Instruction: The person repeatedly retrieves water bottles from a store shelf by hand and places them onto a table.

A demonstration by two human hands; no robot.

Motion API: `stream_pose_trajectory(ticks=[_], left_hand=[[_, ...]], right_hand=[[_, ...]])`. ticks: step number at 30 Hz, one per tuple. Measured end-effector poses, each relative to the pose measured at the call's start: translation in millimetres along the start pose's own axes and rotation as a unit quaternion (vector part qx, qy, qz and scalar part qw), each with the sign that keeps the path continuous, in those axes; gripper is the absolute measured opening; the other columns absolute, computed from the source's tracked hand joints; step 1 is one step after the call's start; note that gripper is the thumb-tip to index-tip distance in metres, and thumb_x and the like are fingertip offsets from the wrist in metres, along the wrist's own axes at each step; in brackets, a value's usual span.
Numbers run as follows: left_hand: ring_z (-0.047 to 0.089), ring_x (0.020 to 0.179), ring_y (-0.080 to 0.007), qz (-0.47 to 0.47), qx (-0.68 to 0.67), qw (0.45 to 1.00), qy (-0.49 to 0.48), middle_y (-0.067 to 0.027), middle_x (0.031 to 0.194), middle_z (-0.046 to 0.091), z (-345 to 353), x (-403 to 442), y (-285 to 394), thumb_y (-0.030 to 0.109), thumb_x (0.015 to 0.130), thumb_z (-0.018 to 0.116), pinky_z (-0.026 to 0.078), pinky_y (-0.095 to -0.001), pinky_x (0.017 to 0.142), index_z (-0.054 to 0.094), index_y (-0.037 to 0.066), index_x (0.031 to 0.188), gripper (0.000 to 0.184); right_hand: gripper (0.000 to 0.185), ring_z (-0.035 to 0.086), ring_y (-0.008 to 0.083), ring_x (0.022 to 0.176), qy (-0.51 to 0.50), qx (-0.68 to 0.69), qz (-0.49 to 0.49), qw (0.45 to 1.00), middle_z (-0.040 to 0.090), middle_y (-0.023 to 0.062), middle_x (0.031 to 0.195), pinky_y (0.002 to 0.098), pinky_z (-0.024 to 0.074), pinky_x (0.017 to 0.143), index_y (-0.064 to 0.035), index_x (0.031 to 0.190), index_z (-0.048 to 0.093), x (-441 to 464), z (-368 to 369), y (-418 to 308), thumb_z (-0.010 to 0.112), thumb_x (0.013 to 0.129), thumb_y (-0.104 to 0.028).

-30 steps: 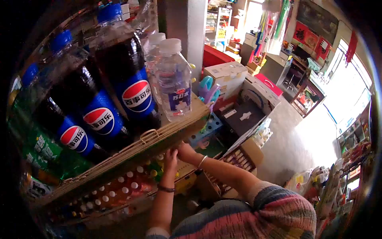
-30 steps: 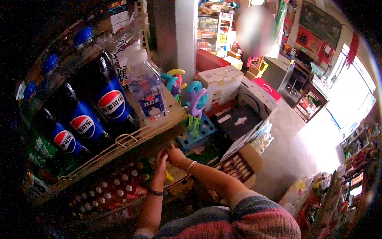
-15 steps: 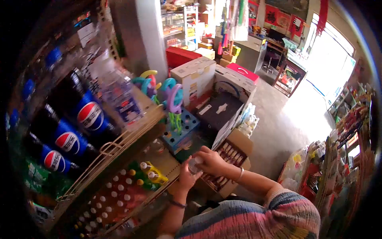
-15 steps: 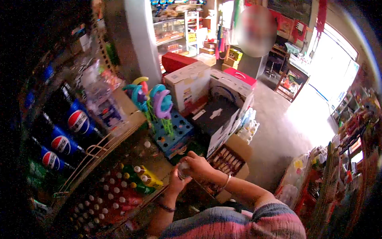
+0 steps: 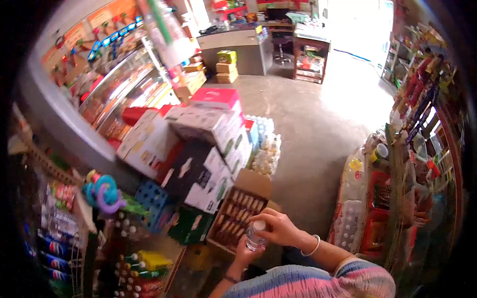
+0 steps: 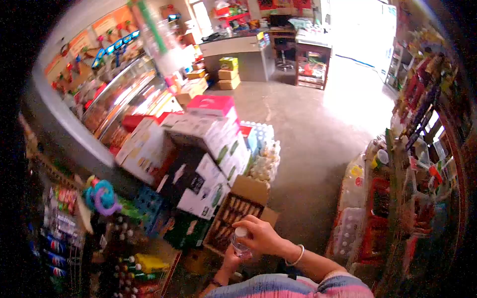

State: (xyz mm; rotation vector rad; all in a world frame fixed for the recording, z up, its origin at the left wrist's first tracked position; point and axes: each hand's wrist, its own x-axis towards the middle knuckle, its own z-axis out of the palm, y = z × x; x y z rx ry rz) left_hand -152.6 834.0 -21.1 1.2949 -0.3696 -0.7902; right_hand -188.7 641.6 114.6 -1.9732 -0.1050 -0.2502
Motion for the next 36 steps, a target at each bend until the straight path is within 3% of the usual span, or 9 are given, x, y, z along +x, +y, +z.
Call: stream_pose_trajectory(ticks=[4, 9, 12, 19, 23, 26, 30, 33, 36], left_hand=[[0.058, 0.098, -0.0148, -0.021, 0.031, 0.997, -0.061, -0.0058, 0.108, 0.060, 74, 65, -34, 0.033, 0.069, 0.081, 0.046, -0.0309, 0.087, 0.051, 0.004, 0.114, 0.061], [0.058, 0.100, -0.0156, -0.045, 0.120, 0.982, -0.141, -0.0064, 0.110, 0.060, 153, 145, -24, 0.024, 0.070, 0.080, 0.046, -0.0323, 0.088, 0.051, 0.003, 0.116, 0.059], [0.058, 0.099, -0.0155, -0.097, 0.116, 0.973, -0.174, -0.0068, 0.110, 0.061, 173, 188, -30, 0.018, 0.070, 0.080, 0.047, -0.0325, 0.087, 0.051, 0.003, 0.118, 0.057], [0.059, 0.098, -0.0145, -0.146, 0.036, 0.972, -0.179, -0.0075, 0.111, 0.061, 217, 306, -19, 0.016, 0.072, 0.078, 0.049, -0.0321, 0.085, 0.052, 0.002, 0.119, 0.055], [0.059, 0.096, -0.0140, -0.043, 0.141, 0.967, -0.207, -0.0069, 0.112, 0.060, 215, 410, -31, 0.017, 0.070, 0.080, 0.049, -0.0318, 0.084, 0.052, 0.004, 0.119, 0.059], [0.059, 0.097, -0.0140, -0.179, 0.018, 0.954, -0.238, -0.0061, 0.112, 0.060, 242, 478, 37, 0.018, 0.067, 0.081, 0.049, -0.0311, 0.085, 0.052, 0.004, 0.118, 0.060], [0.059, 0.098, -0.0140, -0.106, 0.025, 0.952, -0.287, -0.0056, 0.109, 0.061, 258, 587, 45, 0.017, 0.068, 0.081, 0.049, -0.0313, 0.084, 0.053, 0.005, 0.117, 0.058], [0.059, 0.098, -0.0136, -0.133, 0.016, 0.938, -0.320, -0.0057, 0.108, 0.062, 276, 652, 58, 0.017, 0.068, 0.081, 0.049, -0.0308, 0.083, 0.053, 0.005, 0.117, 0.057], [0.058, 0.097, -0.0129, -0.069, 0.110, 0.931, -0.342, -0.0054, 0.109, 0.062, 300, 716, 63, 0.022, 0.068, 0.081, 0.048, -0.0300, 0.083, 0.054, 0.006, 0.118, 0.059]], right_hand=[[0.041, 0.063, 0.0305, 0.080, 0.103, -0.014, 0.038, 0.994, 0.059, 0.0134, 0.098, 0.0346, 0.0534, 0.069, -0.0079, 0.114, 0.060, -38, -86, 31, 0.072, 0.075, -0.016], [0.048, 0.060, 0.0208, 0.087, 0.250, -0.154, 0.018, 0.956, 0.060, 0.0119, 0.104, 0.0304, 0.0500, 0.075, -0.0039, 0.118, 0.058, -65, -174, 69, 0.075, 0.073, -0.011], [0.056, 0.058, 0.0223, 0.098, 0.280, -0.136, 0.060, 0.949, 0.058, 0.0145, 0.111, 0.0331, 0.0485, 0.083, -0.0022, 0.123, 0.053, -74, -195, 105, 0.076, 0.073, -0.013], [0.067, 0.055, 0.0259, 0.112, 0.243, -0.059, 0.128, 0.960, 0.054, 0.0174, 0.119, 0.0347, 0.0456, 0.092, -0.0004, 0.132, 0.042, -32, -249, 187, 0.075, 0.076, -0.018], [0.056, 0.056, 0.0255, 0.108, 0.209, 0.007, 0.174, 0.962, 0.056, 0.0163, 0.115, 0.0348, 0.0455, 0.091, -0.0004, 0.122, 0.049, 30, -304, 231, 0.075, 0.076, -0.020], [0.054, 0.057, 0.0257, 0.105, 0.215, -0.023, 0.180, 0.959, 0.057, 0.0152, 0.114, 0.0361, 0.0450, 0.091, -0.0024, 0.119, 0.051, 87, -355, 254, 0.076, 0.076, -0.023], [0.054, 0.056, 0.0293, 0.106, 0.213, -0.069, 0.158, 0.962, 0.057, 0.0162, 0.114, 0.0369, 0.0447, 0.091, -0.0031, 0.118, 0.053, 146, -427, 290, 0.076, 0.075, -0.027], [0.055, 0.056, 0.0309, 0.106, 0.248, -0.079, 0.166, 0.951, 0.057, 0.0169, 0.114, 0.0377, 0.0446, 0.091, -0.0030, 0.118, 0.053, 178, -468, 314, 0.076, 0.074, -0.027], [0.055, 0.056, 0.0309, 0.107, 0.273, -0.084, 0.177, 0.942, 0.057, 0.0169, 0.115, 0.0383, 0.0442, 0.092, -0.0029, 0.117, 0.053, 198, -511, 345, 0.077, 0.074, -0.026]])
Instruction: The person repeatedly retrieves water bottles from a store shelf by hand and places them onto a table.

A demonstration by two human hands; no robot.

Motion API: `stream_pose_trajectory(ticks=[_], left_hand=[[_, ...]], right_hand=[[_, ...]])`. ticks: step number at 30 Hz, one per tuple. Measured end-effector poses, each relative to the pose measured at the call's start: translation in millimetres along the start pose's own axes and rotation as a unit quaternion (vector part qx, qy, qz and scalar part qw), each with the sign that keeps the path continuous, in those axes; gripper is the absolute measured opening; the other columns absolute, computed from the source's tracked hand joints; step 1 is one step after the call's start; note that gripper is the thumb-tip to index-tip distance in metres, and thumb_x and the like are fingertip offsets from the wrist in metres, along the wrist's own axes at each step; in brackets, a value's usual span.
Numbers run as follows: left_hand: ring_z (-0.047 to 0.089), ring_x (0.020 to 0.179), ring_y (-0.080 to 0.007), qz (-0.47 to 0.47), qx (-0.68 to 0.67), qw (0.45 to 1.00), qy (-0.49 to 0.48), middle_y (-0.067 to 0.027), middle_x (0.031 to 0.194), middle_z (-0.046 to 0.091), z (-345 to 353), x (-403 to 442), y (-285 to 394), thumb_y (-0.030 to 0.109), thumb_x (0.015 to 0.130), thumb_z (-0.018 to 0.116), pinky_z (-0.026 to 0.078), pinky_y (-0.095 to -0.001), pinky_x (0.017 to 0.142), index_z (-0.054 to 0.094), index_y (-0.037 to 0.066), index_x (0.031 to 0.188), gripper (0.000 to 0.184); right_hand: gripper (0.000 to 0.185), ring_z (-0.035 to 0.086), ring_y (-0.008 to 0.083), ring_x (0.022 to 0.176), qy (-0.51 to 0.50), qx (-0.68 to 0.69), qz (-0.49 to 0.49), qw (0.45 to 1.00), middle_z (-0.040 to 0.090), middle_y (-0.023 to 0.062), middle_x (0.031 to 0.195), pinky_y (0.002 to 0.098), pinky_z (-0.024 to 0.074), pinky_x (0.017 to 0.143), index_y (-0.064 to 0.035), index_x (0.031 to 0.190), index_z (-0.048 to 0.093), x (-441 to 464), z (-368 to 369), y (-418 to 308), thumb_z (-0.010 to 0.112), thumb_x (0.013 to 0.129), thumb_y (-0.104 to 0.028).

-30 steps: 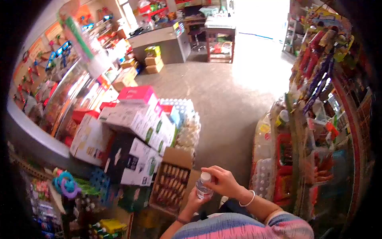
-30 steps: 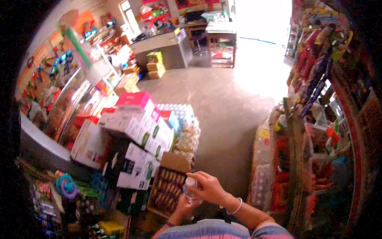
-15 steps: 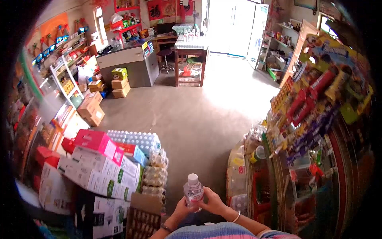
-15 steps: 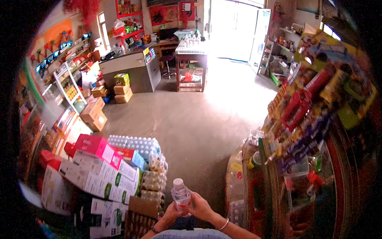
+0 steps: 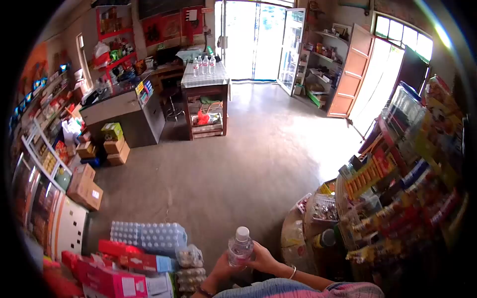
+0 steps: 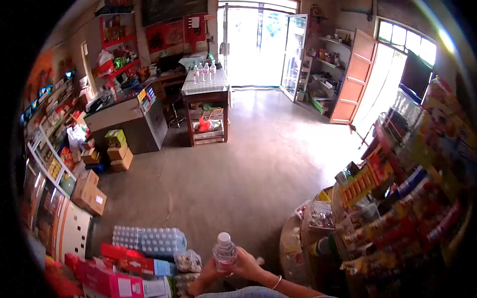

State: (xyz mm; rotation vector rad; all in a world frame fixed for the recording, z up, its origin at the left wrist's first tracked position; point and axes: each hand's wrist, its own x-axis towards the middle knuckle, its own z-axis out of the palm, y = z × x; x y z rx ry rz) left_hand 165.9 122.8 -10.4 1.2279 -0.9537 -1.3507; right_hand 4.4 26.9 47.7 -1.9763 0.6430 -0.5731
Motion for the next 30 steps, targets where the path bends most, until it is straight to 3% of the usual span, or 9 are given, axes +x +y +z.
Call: stream_pose_trajectory(ticks=[2, 5, 7, 11, 15, 17, 19, 27, 30], left_hand=[[0.058, 0.098, -0.0141, 0.011, -0.069, 0.997, -0.044, -0.0057, 0.109, 0.062, -12, 45, 11, 0.026, 0.068, 0.081, 0.046, -0.0314, 0.088, 0.055, 0.006, 0.119, 0.060], [0.059, 0.100, -0.0158, -0.049, -0.047, 0.997, -0.049, -0.0060, 0.108, 0.064, -30, 120, 14, 0.025, 0.069, 0.080, 0.046, -0.0330, 0.089, 0.058, 0.006, 0.116, 0.055], [0.060, 0.099, -0.0160, -0.002, 0.040, 0.999, -0.012, -0.0057, 0.107, 0.065, -49, 179, -4, 0.024, 0.070, 0.079, 0.047, -0.0337, 0.087, 0.059, 0.006, 0.114, 0.052], [0.060, 0.097, -0.0157, 0.007, 0.151, 0.988, -0.012, -0.0056, 0.108, 0.065, -64, 286, 68, 0.023, 0.071, 0.078, 0.048, -0.0342, 0.085, 0.058, 0.006, 0.115, 0.051], [0.059, 0.096, -0.0152, 0.050, 0.017, 0.998, 0.035, -0.0050, 0.106, 0.064, -86, 386, 101, 0.016, 0.071, 0.079, 0.048, -0.0333, 0.085, 0.058, 0.007, 0.114, 0.049], [0.058, 0.098, -0.0152, -0.024, -0.036, 0.998, 0.054, -0.0039, 0.106, 0.062, -109, 422, 93, 0.013, 0.072, 0.079, 0.047, -0.0332, 0.086, 0.055, 0.008, 0.116, 0.051], [0.056, 0.101, -0.0153, 0.073, 0.026, 0.995, 0.063, -0.0038, 0.110, 0.060, -123, 456, 110, 0.012, 0.072, 0.079, 0.047, -0.0332, 0.088, 0.052, 0.008, 0.120, 0.055], [0.053, 0.107, -0.0156, 0.059, -0.088, 0.993, 0.053, -0.0046, 0.116, 0.056, -222, 625, 114, 0.013, 0.068, 0.082, 0.044, -0.0333, 0.093, 0.046, 0.006, 0.126, 0.069], [0.053, 0.106, -0.0160, 0.105, -0.064, 0.991, 0.049, -0.0049, 0.115, 0.056, -283, 717, 124, 0.016, 0.066, 0.084, 0.043, -0.0338, 0.094, 0.046, 0.005, 0.125, 0.071]], right_hand=[[0.054, 0.056, 0.0299, 0.108, 0.004, 0.044, 0.030, 0.999, 0.057, 0.0163, 0.115, 0.0384, 0.0435, 0.093, -0.0035, 0.117, 0.054, 32, -10, 31, 0.077, 0.074, -0.025], [0.052, 0.056, 0.0292, 0.108, -0.001, 0.058, 0.000, 0.998, 0.057, 0.0151, 0.115, 0.0385, 0.0434, 0.094, -0.0039, 0.117, 0.054, 93, -45, 60, 0.076, 0.074, -0.024], [0.052, 0.056, 0.0290, 0.108, 0.006, 0.078, 0.014, 0.997, 0.058, 0.0148, 0.115, 0.0379, 0.0435, 0.094, -0.0040, 0.118, 0.055, 148, -71, 78, 0.076, 0.075, -0.024], [0.054, 0.056, 0.0288, 0.109, -0.004, 0.096, 0.022, 0.995, 0.058, 0.0152, 0.115, 0.0373, 0.0431, 0.095, -0.0039, 0.119, 0.054, 244, -123, 116, 0.076, 0.075, -0.024], [0.053, 0.057, 0.0314, 0.107, 0.000, 0.073, -0.043, 0.996, 0.059, 0.0163, 0.113, 0.0386, 0.0439, 0.093, -0.0043, 0.118, 0.054, 348, -181, 121, 0.076, 0.074, -0.024], [0.054, 0.055, 0.0362, 0.107, 0.001, 0.065, -0.054, 0.996, 0.058, 0.0184, 0.114, 0.0407, 0.0445, 0.093, -0.0050, 0.117, 0.054, 391, -193, 131, 0.076, 0.072, -0.025], [0.053, 0.055, 0.0361, 0.107, -0.013, 0.065, -0.025, 0.997, 0.058, 0.0184, 0.114, 0.0407, 0.0447, 0.092, -0.0049, 0.117, 0.054, 430, -203, 136, 0.076, 0.073, -0.024], [0.053, 0.059, 0.0284, 0.103, -0.064, 0.025, 0.008, 0.998, 0.061, 0.0142, 0.108, 0.0366, 0.0460, 0.090, -0.0043, 0.119, 0.053, 621, -221, 202, 0.076, 0.075, -0.024], [0.054, 0.059, 0.0336, 0.103, -0.049, 0.038, 0.014, 0.998, 0.060, 0.0168, 0.109, 0.0389, 0.0465, 0.089, -0.0056, 0.118, 0.053, 718, -235, 213, 0.076, 0.073, -0.025]])
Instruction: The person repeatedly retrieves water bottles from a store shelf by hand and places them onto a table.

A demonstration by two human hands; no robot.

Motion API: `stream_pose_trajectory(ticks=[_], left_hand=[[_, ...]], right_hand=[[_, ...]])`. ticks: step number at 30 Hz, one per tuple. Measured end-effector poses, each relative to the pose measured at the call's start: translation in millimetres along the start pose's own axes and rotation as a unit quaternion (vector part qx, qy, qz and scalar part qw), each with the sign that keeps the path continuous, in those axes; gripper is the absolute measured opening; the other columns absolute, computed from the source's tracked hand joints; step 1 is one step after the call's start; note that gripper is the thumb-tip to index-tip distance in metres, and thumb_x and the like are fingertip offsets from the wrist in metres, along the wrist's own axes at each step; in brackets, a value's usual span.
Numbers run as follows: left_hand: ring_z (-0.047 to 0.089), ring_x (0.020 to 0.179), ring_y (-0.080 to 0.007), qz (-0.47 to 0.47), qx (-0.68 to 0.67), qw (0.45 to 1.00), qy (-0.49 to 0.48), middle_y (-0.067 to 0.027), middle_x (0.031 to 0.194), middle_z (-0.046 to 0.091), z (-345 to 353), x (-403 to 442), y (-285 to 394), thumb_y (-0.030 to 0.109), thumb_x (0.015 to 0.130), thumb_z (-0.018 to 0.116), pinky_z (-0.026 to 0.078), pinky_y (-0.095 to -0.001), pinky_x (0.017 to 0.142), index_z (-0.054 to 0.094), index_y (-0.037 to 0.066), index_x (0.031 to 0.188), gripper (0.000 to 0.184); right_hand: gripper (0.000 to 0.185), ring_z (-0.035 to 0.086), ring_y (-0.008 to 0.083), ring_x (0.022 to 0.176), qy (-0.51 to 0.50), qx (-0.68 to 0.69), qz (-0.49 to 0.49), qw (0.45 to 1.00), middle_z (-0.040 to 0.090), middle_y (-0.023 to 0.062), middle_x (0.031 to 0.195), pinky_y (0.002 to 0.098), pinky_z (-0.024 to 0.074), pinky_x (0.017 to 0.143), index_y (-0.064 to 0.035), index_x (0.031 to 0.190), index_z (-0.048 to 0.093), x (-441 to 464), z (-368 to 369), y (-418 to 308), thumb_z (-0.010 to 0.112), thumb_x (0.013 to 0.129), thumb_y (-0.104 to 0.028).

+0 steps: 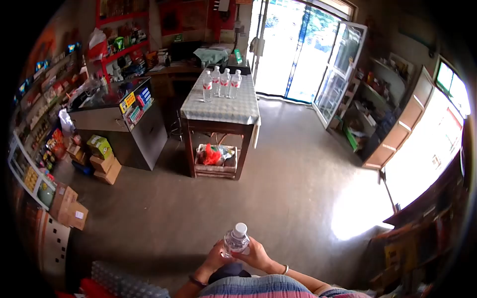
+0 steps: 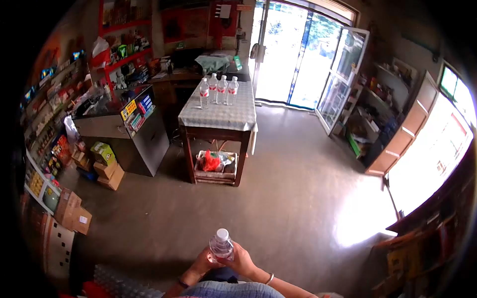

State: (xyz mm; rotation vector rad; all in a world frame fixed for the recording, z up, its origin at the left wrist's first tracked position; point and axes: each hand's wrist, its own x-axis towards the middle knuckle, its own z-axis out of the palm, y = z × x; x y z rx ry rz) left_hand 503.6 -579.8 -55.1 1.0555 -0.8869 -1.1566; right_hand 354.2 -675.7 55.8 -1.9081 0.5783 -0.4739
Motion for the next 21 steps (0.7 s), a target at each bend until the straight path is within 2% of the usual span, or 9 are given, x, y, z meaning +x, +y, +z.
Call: stream_pose_trajectory(ticks=[3, 5, 6, 9, 14, 16, 17, 19, 21], left_hand=[[0.053, 0.107, -0.0177, 0.009, -0.048, 0.999, 0.010, -0.0056, 0.113, 0.057, -19, 83, 33, 0.023, 0.064, 0.085, 0.043, -0.0358, 0.094, 0.048, 0.004, 0.122, 0.071], [0.052, 0.108, -0.0182, 0.043, 0.001, 0.999, 0.004, -0.0064, 0.116, 0.056, -37, 141, 46, 0.022, 0.065, 0.085, 0.042, -0.0363, 0.095, 0.046, 0.004, 0.124, 0.073], [0.052, 0.108, -0.0183, 0.055, -0.035, 0.998, 0.014, -0.0072, 0.115, 0.056, -41, 167, 50, 0.022, 0.066, 0.084, 0.042, -0.0359, 0.094, 0.046, 0.003, 0.125, 0.073], [0.056, 0.105, -0.0223, 0.085, 0.127, 0.988, 0.037, -0.0120, 0.112, 0.059, -61, 242, 70, 0.020, 0.066, 0.084, 0.045, -0.0349, 0.090, 0.048, 0.003, 0.120, 0.067], [0.060, 0.099, -0.0246, 0.138, 0.257, 0.952, 0.093, -0.0138, 0.105, 0.063, -97, 366, 77, 0.022, 0.065, 0.085, 0.047, -0.0360, 0.085, 0.052, 0.001, 0.114, 0.063], [0.060, 0.100, -0.0234, 0.172, 0.233, 0.950, 0.112, -0.0127, 0.104, 0.063, -104, 422, 91, 0.021, 0.066, 0.084, 0.048, -0.0351, 0.086, 0.053, 0.001, 0.116, 0.062], [0.058, 0.106, -0.0213, 0.139, 0.295, 0.939, 0.109, -0.0119, 0.111, 0.060, -107, 446, 112, 0.015, 0.067, 0.083, 0.047, -0.0342, 0.089, 0.052, 0.002, 0.120, 0.063], [0.055, 0.111, -0.0199, 0.145, 0.175, 0.966, 0.124, -0.0112, 0.119, 0.056, -123, 508, 107, 0.011, 0.067, 0.082, 0.047, -0.0343, 0.091, 0.050, 0.003, 0.123, 0.065], [0.054, 0.112, -0.0202, 0.148, 0.257, 0.943, 0.148, -0.0106, 0.120, 0.056, -137, 571, 118, 0.009, 0.067, 0.082, 0.047, -0.0348, 0.092, 0.048, 0.003, 0.125, 0.067]], right_hand=[[0.055, 0.060, 0.0325, 0.101, -0.012, -0.030, 0.012, 0.999, 0.061, 0.0160, 0.107, 0.0375, 0.0473, 0.087, -0.0050, 0.119, 0.052, 88, -41, -5, 0.077, 0.073, -0.023], [0.056, 0.060, 0.0324, 0.100, 0.033, -0.026, -0.040, 0.998, 0.061, 0.0157, 0.106, 0.0365, 0.0478, 0.086, -0.0037, 0.118, 0.052, 138, -61, 4, 0.077, 0.072, -0.020], [0.055, 0.061, 0.0315, 0.098, 0.050, -0.037, -0.065, 0.996, 0.062, 0.0159, 0.105, 0.0368, 0.0479, 0.086, -0.0025, 0.116, 0.053, 161, -72, 7, 0.079, 0.070, -0.019], [0.049, 0.062, 0.0283, 0.097, 0.078, 0.024, -0.042, 0.996, 0.063, 0.0151, 0.103, 0.0355, 0.0479, 0.086, -0.0018, 0.112, 0.055, 225, -100, 33, 0.078, 0.070, -0.015], [0.047, 0.062, 0.0273, 0.096, 0.061, 0.018, -0.051, 0.997, 0.063, 0.0155, 0.101, 0.0353, 0.0474, 0.085, -0.0015, 0.111, 0.056, 347, -155, 54, 0.077, 0.070, -0.011], [0.051, 0.061, 0.0319, 0.099, 0.056, -0.006, -0.093, 0.994, 0.062, 0.0173, 0.104, 0.0362, 0.0474, 0.086, -0.0010, 0.113, 0.054, 404, -179, 66, 0.077, 0.069, -0.012], [0.054, 0.060, 0.0336, 0.100, 0.047, -0.033, -0.113, 0.992, 0.062, 0.0179, 0.105, 0.0368, 0.0474, 0.086, -0.0006, 0.115, 0.054, 431, -194, 68, 0.077, 0.068, -0.013], [0.061, 0.059, 0.0354, 0.103, 0.052, -0.024, -0.137, 0.989, 0.060, 0.0189, 0.111, 0.0380, 0.0472, 0.088, 0.0004, 0.119, 0.051, 492, -215, 87, 0.079, 0.067, -0.014], [0.070, 0.056, 0.0359, 0.109, 0.052, -0.038, -0.162, 0.985, 0.056, 0.0206, 0.117, 0.0386, 0.0467, 0.091, 0.0010, 0.125, 0.047, 547, -241, 93, 0.080, 0.066, -0.014]])
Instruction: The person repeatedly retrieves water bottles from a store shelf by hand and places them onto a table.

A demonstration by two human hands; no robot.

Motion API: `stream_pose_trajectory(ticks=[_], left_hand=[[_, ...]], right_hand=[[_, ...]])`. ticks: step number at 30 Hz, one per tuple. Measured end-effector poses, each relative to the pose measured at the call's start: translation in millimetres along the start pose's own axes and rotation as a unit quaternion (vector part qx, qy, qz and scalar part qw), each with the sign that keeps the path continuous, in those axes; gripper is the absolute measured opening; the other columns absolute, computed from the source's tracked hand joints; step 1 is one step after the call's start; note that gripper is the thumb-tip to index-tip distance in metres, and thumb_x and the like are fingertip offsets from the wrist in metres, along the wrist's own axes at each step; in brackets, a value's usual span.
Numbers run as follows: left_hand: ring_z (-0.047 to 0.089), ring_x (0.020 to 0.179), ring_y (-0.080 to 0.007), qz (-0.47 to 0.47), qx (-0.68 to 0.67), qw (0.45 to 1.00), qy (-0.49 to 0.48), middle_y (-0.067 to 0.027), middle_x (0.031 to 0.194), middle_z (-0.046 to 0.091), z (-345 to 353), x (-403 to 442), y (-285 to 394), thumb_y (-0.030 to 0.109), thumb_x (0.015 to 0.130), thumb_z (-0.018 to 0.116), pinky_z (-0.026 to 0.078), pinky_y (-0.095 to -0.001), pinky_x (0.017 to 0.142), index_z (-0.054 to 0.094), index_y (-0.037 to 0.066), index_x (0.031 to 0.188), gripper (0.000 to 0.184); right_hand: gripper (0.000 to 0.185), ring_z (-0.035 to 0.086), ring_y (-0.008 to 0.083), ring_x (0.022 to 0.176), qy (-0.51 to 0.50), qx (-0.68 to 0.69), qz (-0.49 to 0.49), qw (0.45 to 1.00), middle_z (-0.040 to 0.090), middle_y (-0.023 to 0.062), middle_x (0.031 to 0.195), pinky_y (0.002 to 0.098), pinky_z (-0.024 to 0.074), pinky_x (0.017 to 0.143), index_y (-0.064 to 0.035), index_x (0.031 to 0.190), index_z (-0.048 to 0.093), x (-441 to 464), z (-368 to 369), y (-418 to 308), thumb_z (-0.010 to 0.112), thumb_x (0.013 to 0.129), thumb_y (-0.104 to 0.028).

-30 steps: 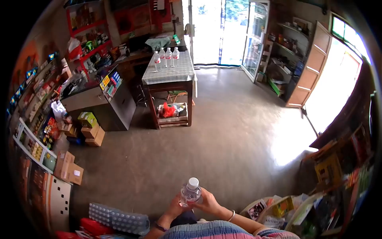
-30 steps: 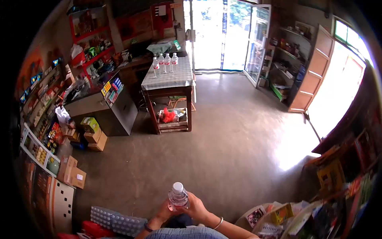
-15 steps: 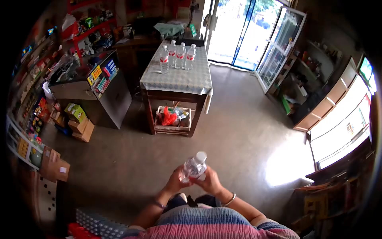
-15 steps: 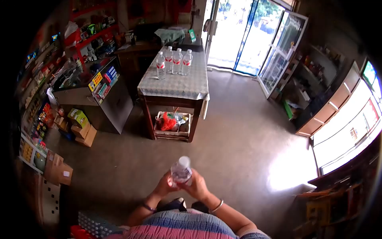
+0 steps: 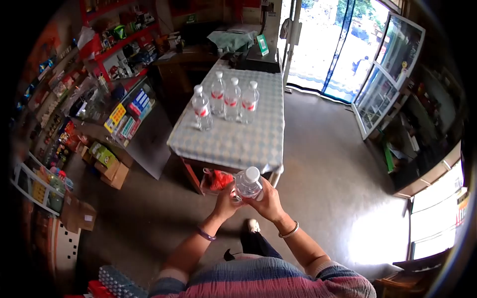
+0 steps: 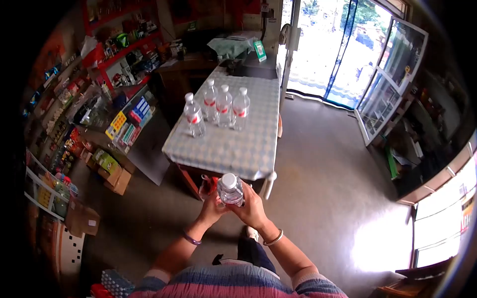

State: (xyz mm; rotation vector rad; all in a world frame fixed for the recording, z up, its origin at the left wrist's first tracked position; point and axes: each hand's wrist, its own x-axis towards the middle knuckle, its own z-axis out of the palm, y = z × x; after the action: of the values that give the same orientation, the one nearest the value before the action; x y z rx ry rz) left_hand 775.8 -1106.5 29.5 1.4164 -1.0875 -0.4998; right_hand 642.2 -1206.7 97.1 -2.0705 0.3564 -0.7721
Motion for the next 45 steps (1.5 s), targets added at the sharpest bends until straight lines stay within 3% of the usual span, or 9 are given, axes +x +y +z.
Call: stream_pose_trajectory(ticks=[12, 20, 24, 28, 30, 36, 39, 42, 45], left_hand=[[0.060, 0.097, -0.0210, -0.078, 0.151, 0.985, 0.043, -0.0090, 0.103, 0.063, 7, 223, -60, 0.005, 0.062, 0.081, 0.048, -0.0322, 0.078, 0.056, 0.008, 0.115, 0.059], [0.060, 0.099, -0.0273, -0.094, 0.072, 0.992, 0.039, -0.0122, 0.111, 0.062, 6, 238, -96, 0.016, 0.066, 0.080, 0.050, -0.0355, 0.078, 0.052, 0.006, 0.120, 0.061], [0.061, 0.093, -0.0196, -0.110, 0.099, 0.989, 0.028, -0.0088, 0.108, 0.060, 3, 233, -94, 0.011, 0.068, 0.080, 0.053, -0.0328, 0.079, 0.052, 0.005, 0.117, 0.057], [0.057, 0.101, -0.0222, -0.105, 0.133, 0.982, 0.083, -0.0138, 0.112, 0.056, 7, 202, -124, 0.017, 0.065, 0.083, 0.051, -0.0338, 0.083, 0.042, 0.005, 0.134, 0.082], [0.057, 0.100, -0.0216, -0.097, 0.198, 0.972, 0.081, -0.0131, 0.108, 0.058, 0, 173, -120, 0.019, 0.066, 0.082, 0.050, -0.0370, 0.083, 0.047, 0.005, 0.129, 0.074], [0.062, 0.081, -0.0135, -0.129, -0.026, 0.973, 0.188, -0.0054, 0.089, 0.064, -20, 8, -94, 0.016, 0.079, 0.073, 0.050, -0.0270, 0.075, 0.058, 0.002, 0.110, 0.037], [0.063, 0.087, -0.0152, -0.167, -0.046, 0.941, 0.291, -0.0057, 0.095, 0.066, -23, -130, -87, 0.017, 0.081, 0.072, 0.050, -0.0276, 0.078, 0.059, 0.002, 0.111, 0.036], [0.063, 0.089, -0.0183, -0.241, -0.281, 0.817, 0.442, -0.0074, 0.098, 0.065, -17, -283, -59, 0.013, 0.083, 0.070, 0.051, -0.0303, 0.079, 0.059, 0.003, 0.112, 0.033], [0.062, 0.091, -0.0172, -0.245, -0.329, 0.706, 0.577, -0.0080, 0.102, 0.063, -8, -415, -1, 0.008, 0.084, 0.066, 0.051, -0.0301, 0.079, 0.058, 0.003, 0.114, 0.031]], right_hand=[[0.070, 0.056, 0.0396, 0.106, -0.013, -0.006, 0.017, 1.000, 0.057, 0.0235, 0.115, 0.0422, 0.0469, 0.087, 0.0027, 0.127, 0.045, 199, -41, 141, 0.078, 0.068, -0.017], [0.071, 0.055, 0.0396, 0.106, -0.040, -0.019, 0.037, 0.998, 0.056, 0.0217, 0.116, 0.0419, 0.0461, 0.088, 0.0006, 0.129, 0.043, 218, -29, 171, 0.077, 0.069, -0.019], [0.065, 0.056, 0.0393, 0.101, -0.017, -0.015, 0.023, 0.999, 0.058, 0.0208, 0.108, 0.0419, 0.0460, 0.084, 0.0014, 0.121, 0.047, 213, -24, 173, 0.079, 0.067, -0.014], [0.071, 0.054, 0.0320, 0.111, 0.011, -0.022, -0.029, 0.999, 0.055, 0.0188, 0.120, 0.0367, 0.0421, 0.094, 0.0009, 0.132, 0.040, 194, -19, 214, 0.076, 0.072, -0.008], [0.062, 0.052, 0.0234, 0.113, 0.045, 0.088, -0.012, 0.995, 0.052, 0.0145, 0.126, 0.0358, 0.0407, 0.098, 0.0000, 0.134, 0.040, 179, -19, 203, 0.067, 0.078, 0.003], [0.044, 0.055, 0.0202, 0.108, -0.014, 0.179, 0.136, 0.974, 0.056, 0.0140, 0.118, 0.0324, 0.0436, 0.094, 0.0007, 0.131, 0.043, 71, 26, 189, 0.056, 0.089, -0.004], [0.033, 0.060, 0.0185, 0.096, -0.277, 0.117, 0.126, 0.945, 0.062, 0.0122, 0.107, 0.0297, 0.0483, 0.086, 0.0016, 0.123, 0.051, 19, 86, 134, 0.054, 0.091, -0.004], [0.031, 0.061, 0.0179, 0.096, -0.446, 0.246, 0.137, 0.849, 0.063, 0.0115, 0.105, 0.0289, 0.0500, 0.083, 0.0029, 0.123, 0.051, -49, 163, 50, 0.053, 0.092, -0.002], [0.034, 0.060, 0.0172, 0.100, -0.617, 0.173, 0.016, 0.767, 0.063, 0.0119, 0.109, 0.0289, 0.0487, 0.087, 0.0033, 0.125, 0.050, -96, 224, -50, 0.052, 0.093, -0.004]])
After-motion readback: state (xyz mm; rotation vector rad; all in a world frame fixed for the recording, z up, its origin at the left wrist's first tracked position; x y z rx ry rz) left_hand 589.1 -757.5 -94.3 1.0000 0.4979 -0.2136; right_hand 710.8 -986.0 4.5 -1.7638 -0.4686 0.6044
